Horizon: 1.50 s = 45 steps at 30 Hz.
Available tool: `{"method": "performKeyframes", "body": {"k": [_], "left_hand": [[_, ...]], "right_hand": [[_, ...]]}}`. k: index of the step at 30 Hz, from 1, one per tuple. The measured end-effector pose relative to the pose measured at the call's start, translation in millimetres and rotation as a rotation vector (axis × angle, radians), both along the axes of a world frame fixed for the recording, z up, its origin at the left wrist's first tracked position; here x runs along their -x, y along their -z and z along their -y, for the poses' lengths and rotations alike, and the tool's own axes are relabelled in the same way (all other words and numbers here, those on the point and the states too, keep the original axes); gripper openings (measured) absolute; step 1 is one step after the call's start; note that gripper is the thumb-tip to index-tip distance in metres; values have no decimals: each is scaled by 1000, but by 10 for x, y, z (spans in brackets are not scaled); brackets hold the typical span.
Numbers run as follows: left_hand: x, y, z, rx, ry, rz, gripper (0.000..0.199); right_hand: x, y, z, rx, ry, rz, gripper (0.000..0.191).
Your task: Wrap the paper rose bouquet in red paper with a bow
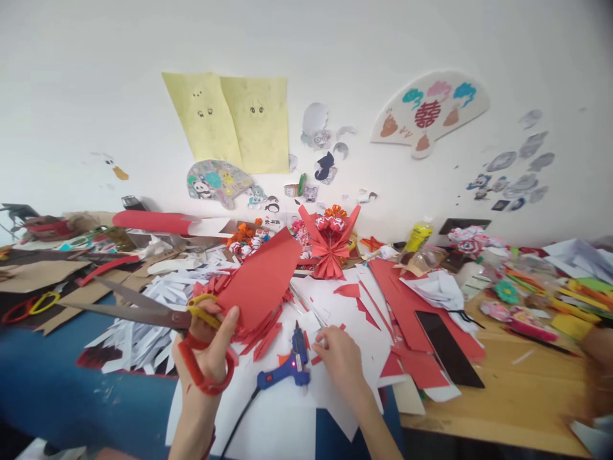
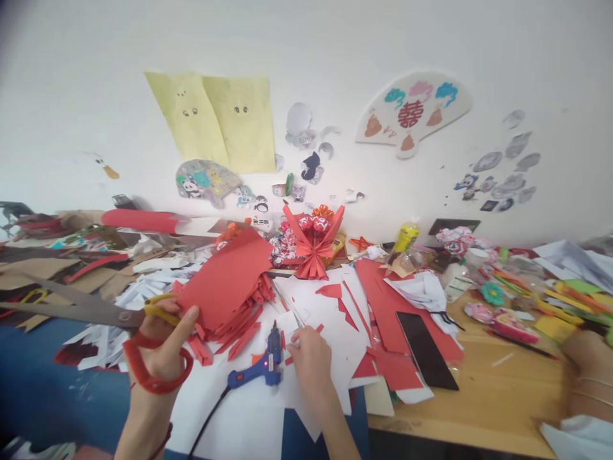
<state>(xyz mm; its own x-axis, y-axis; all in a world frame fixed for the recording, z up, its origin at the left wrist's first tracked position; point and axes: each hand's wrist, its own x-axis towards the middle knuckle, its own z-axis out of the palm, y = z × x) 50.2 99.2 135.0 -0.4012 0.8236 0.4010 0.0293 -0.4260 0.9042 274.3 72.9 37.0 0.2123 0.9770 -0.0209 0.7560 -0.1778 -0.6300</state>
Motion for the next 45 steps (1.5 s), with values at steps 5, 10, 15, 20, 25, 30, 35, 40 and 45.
{"method": "performKeyframes", "body": {"k": [5,10,15,20,25,30,35,40,45], "left_hand": [[167,100,19,26,-23,-15,36],[285,186,-46,24,18,-50,37],[304,188,-30,62,9,-28,36],[316,201,-4,94,6,-15,39],[332,246,-24,105,13,-17,38],[362,303,-45,160,27,-57,38],[311,244,19,197,48,-70,38],[190,159,126,161,12,-64,35],[18,214,157,174,78,-106,36]], "right_hand": [[103,-20,-106,67,29,63,6],[134,4,-190,114,59,121,6],[97,26,-215,118,78,153,5],[-42,-9,-200,109,79,169,7],[-56,-15,-187,118,107,188,4],[32,40,-195,123,135,184,6],[-129,51,-178,118,176,66,8],[-657,41,-4,52,152,-111,14],[-1039,132,257,50,155,-247,13]]}}
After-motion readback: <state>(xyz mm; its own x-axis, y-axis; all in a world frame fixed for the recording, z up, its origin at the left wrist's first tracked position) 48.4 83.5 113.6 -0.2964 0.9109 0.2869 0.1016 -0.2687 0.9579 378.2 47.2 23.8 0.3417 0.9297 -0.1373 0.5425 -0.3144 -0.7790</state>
